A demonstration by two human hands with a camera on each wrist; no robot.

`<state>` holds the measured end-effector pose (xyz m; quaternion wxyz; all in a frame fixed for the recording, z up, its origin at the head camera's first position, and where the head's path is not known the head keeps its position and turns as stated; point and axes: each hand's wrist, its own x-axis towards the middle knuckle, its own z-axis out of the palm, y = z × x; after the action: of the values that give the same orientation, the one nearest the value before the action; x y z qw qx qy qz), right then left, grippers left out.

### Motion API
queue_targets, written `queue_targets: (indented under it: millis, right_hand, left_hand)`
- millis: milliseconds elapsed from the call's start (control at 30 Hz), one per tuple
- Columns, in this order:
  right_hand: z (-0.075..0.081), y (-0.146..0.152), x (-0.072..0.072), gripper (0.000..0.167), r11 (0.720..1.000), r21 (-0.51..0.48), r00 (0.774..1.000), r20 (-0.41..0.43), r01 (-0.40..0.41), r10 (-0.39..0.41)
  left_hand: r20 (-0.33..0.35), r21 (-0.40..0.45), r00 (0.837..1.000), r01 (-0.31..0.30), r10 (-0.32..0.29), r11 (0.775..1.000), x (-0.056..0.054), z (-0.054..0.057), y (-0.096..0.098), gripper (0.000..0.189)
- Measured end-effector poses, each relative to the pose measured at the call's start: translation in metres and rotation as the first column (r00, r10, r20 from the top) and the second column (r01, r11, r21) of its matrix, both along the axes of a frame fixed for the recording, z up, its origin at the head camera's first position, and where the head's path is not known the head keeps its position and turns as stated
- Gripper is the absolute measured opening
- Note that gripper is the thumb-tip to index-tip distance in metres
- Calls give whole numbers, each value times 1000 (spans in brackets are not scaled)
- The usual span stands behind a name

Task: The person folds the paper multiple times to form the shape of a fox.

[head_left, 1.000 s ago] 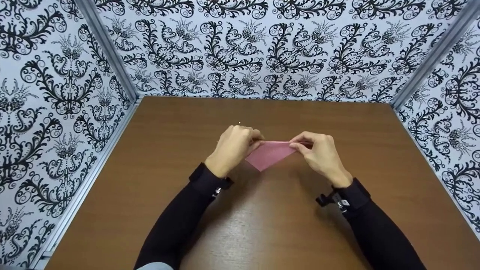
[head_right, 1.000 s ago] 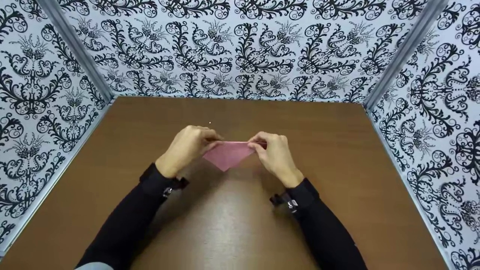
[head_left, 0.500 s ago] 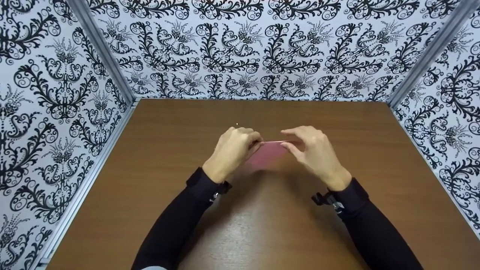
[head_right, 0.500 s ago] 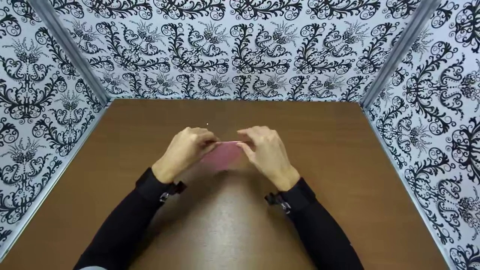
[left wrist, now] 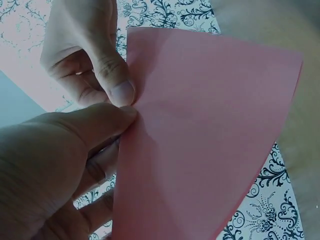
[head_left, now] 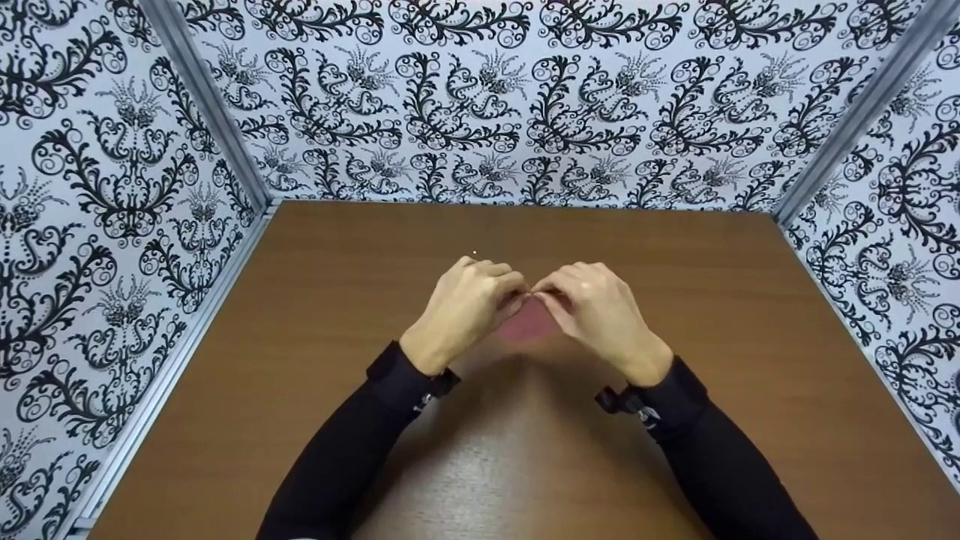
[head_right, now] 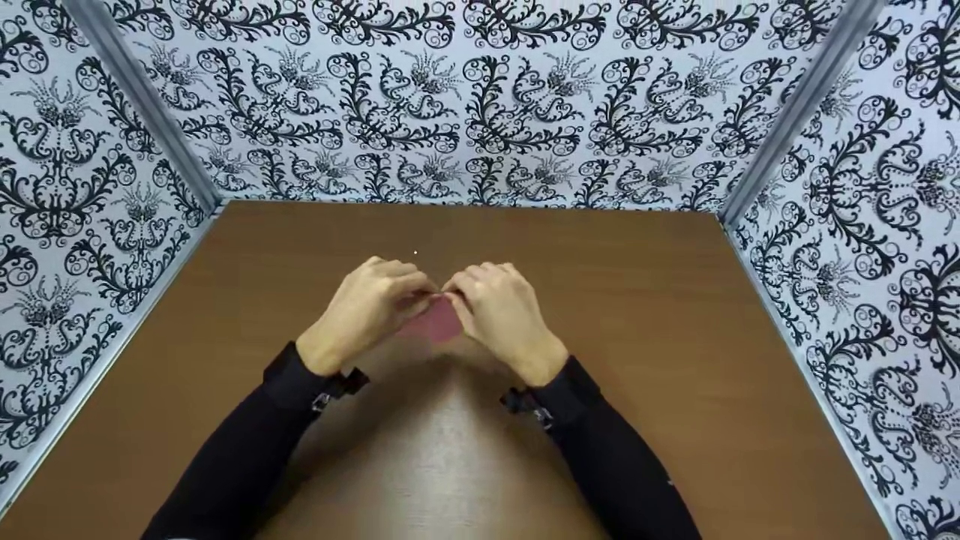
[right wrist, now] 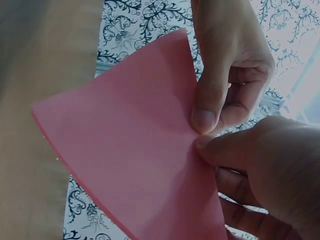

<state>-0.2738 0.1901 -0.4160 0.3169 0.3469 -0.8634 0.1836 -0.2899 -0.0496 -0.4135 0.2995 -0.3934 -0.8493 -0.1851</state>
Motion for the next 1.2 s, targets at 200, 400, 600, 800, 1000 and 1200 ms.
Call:
queue_targets:
  millis: [200,400,600,800,1000,1200]
  right_hand:
    - [-2,4,-2,8,999,-17,999,10,-38,39]
    - [2,10,-6,11,998,-40,997,46,-56,57]
    - [7,28,-11,7,997,-66,994,96,-40,46]
    - [11,45,-14,4,996,-80,989,136,-38,48]
    - [16,58,-18,6,996,-88,985,166,-24,39]
    - [18,66,-21,6,996,-80,990,137,-29,40]
  left_hand:
    - [69,17,996,51,-52,999,-5,0,-4,9]
    - [115,34,989,87,-91,996,-8,5,-13,6]
    - [153,37,984,81,-86,996,-14,8,-24,4]
    - [160,38,984,76,-82,996,-15,12,-31,5]
    - [209,87,974,75,-92,993,-20,13,-38,5]
    - [240,91,967,63,-83,994,-22,14,-41,7]
